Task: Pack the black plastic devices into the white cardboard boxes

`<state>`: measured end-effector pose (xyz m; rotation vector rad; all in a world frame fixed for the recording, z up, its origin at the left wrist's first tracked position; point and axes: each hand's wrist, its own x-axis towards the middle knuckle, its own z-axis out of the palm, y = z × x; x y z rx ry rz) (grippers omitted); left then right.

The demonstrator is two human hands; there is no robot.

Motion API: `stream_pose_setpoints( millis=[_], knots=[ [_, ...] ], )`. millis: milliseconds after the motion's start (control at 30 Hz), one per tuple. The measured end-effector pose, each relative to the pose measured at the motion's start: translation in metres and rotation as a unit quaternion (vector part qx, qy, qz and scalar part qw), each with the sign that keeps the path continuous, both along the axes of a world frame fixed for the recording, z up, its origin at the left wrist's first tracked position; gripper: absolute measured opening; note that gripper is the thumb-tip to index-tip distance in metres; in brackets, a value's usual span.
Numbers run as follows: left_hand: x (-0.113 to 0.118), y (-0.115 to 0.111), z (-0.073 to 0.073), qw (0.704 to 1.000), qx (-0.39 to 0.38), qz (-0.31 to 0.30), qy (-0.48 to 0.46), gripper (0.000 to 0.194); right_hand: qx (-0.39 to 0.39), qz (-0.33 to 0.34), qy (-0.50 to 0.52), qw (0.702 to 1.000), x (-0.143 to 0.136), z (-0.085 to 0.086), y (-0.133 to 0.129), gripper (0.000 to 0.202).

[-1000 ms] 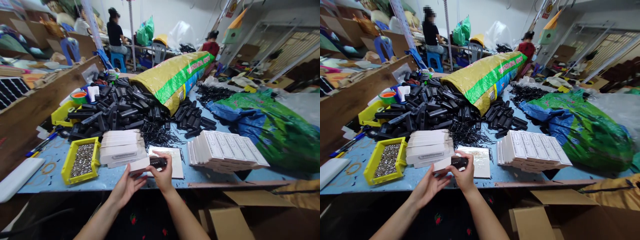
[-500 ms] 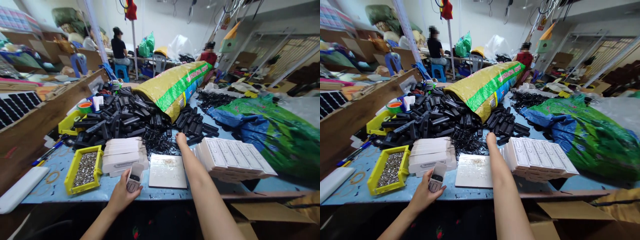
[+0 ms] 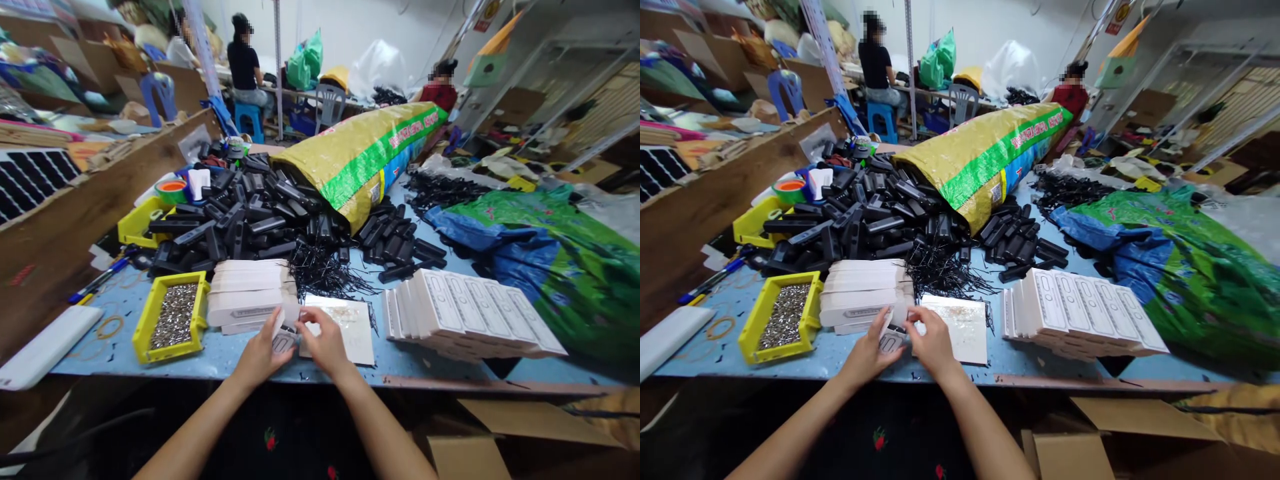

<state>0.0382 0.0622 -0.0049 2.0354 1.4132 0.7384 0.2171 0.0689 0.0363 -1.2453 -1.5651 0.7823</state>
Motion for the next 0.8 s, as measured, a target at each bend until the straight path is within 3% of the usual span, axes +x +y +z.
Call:
stream_pose_setpoints(
  millis=[100,200,267,333,400,533,633,700,800],
  knots=[
    [-0.003,-0.001,-0.005,0.999,0.045,-0.004,-0.009,0.063,0.034,0.004,-0.048,0.998,-0.012,-0.009,-0.004,0.007],
    [-0.003,0.002,-0.006,0.999,0.032,-0.023,-0.021,0.046,-0.051,0.005,0.111,0.993,-0.013,-0.022,0.003,0.028],
    [-0.001,0.005,-0.003,0.998,-0.010,-0.037,-0.045,0.060,-0.101,0.059,0.188,0.975,-0.017,-0.030,0.004,0.040],
    [0.004,0.007,0.000,0.995,-0.058,-0.039,-0.075,0.084,-0.087,0.115,0.184,0.972,-0.023,-0.033,0.002,0.040],
    [0.007,0.008,0.003,0.991,-0.090,-0.028,-0.091,0.099,-0.060,0.120,0.162,0.978,-0.028,-0.032,-0.001,0.034],
    [0.004,0.007,0.003,0.991,-0.109,0.000,-0.074,0.099,-0.055,0.080,0.166,0.981,-0.029,-0.024,-0.004,0.031],
    [0.003,0.008,0.001,0.991,-0.109,0.007,-0.078,0.094,0.043,0.101,0.096,0.989,-0.026,-0.025,-0.006,0.033],
    [0.008,0.005,0.002,0.988,-0.101,0.034,-0.109,0.094,0.062,0.121,0.033,0.990,-0.027,-0.030,-0.013,0.047],
    [0.015,-0.006,0.012,0.967,-0.138,0.057,-0.205,0.079,0.009,0.098,-0.040,0.994,-0.027,-0.031,-0.032,0.102]
  ],
)
